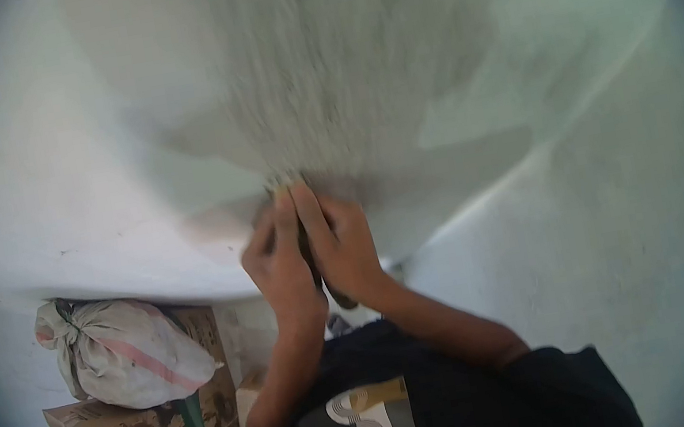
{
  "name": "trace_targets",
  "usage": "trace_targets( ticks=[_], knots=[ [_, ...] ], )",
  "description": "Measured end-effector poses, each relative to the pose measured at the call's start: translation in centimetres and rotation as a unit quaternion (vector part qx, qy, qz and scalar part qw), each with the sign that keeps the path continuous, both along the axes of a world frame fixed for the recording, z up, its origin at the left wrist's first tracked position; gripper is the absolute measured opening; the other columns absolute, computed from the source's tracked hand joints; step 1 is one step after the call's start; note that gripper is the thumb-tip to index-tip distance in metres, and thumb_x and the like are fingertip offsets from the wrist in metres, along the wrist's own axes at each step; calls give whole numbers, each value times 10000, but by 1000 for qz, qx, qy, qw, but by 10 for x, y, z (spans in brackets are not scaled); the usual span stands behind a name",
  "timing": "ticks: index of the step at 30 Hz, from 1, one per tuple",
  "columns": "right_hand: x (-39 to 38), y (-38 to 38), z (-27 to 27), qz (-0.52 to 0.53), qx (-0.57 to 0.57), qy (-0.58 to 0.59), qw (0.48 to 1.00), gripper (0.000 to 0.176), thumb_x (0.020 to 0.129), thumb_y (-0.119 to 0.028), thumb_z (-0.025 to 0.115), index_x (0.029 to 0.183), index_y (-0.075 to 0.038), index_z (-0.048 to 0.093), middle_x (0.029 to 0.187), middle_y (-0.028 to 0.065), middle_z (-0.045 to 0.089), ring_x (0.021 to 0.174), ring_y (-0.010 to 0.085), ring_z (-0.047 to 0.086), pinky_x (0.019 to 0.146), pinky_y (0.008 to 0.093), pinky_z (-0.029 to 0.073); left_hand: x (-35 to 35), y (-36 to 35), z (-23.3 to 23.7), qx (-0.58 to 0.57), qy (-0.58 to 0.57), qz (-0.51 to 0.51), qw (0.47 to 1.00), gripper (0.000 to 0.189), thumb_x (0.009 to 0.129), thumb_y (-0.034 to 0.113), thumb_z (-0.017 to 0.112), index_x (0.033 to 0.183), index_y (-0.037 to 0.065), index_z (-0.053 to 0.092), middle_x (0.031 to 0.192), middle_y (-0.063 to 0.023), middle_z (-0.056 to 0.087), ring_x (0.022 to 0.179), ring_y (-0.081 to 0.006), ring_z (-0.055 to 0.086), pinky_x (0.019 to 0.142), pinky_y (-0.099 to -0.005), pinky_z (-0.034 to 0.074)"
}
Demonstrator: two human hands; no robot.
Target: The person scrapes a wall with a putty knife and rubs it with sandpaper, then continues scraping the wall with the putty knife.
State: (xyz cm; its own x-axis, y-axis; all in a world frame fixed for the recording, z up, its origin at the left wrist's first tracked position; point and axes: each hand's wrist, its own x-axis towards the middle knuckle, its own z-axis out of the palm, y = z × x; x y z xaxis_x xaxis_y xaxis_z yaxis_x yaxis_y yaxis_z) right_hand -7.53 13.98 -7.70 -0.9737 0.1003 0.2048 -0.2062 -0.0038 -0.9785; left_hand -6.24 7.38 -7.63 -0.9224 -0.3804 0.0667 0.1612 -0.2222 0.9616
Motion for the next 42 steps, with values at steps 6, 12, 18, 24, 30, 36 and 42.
trace_targets(
  ticks=[6,12,18,24,30,36,42],
  knots=[
    [-12,-5,1,42,-1,5,999,431,1040,-311,461,926,63,642,661,64,610,635,86,493,561,315,434,-11,-7,10,-32,38,4,999,243,973,159,609,949,-70,685,836,-21,619,793,-95,523,731,-259,433],
    [-10,-8,-12,27,-20,10,999,422,1039,-306,470,844,48,591,624,45,548,617,86,447,530,332,410,-14,-12,6,27,19,7,999,214,936,138,658,959,-69,710,852,-68,646,818,-129,550,803,-282,453],
    [-16,-15,4,13,-35,16,999,435,1033,-312,482,806,46,574,605,62,528,596,87,429,520,322,397,-11,-15,-3,-64,23,19,998,233,960,126,608,914,-94,673,827,-37,608,797,-91,514,718,-277,439],
    [-13,-10,-3,11,6,-7,1000,418,1035,-300,475,880,60,620,622,69,552,612,81,455,522,302,396,-14,-20,5,-31,25,-2,999,237,957,136,618,933,-93,673,860,-42,616,802,-103,518,727,-259,435],
    [-15,-17,-18,7,-44,-8,999,420,1034,-306,481,888,57,633,642,27,568,627,66,458,530,283,403,-17,-18,-9,-6,12,6,1000,209,931,126,660,933,-80,694,847,-65,610,821,-114,525,732,-262,432],
    [-18,-16,-17,-9,0,1,1000,426,1030,-312,487,856,55,617,629,55,557,623,76,454,529,301,401,-19,-18,-8,-3,40,12,999,213,939,121,647,921,-87,685,833,-58,601,808,-111,526,723,-264,436],
    [-16,-21,-26,-36,-20,33,999,430,1027,-313,486,852,61,607,597,92,537,613,90,447,526,327,398,-15,-13,-34,-68,48,27,996,263,986,172,593,897,-63,672,796,-6,585,731,-81,509,670,-230,427]
  ],
)
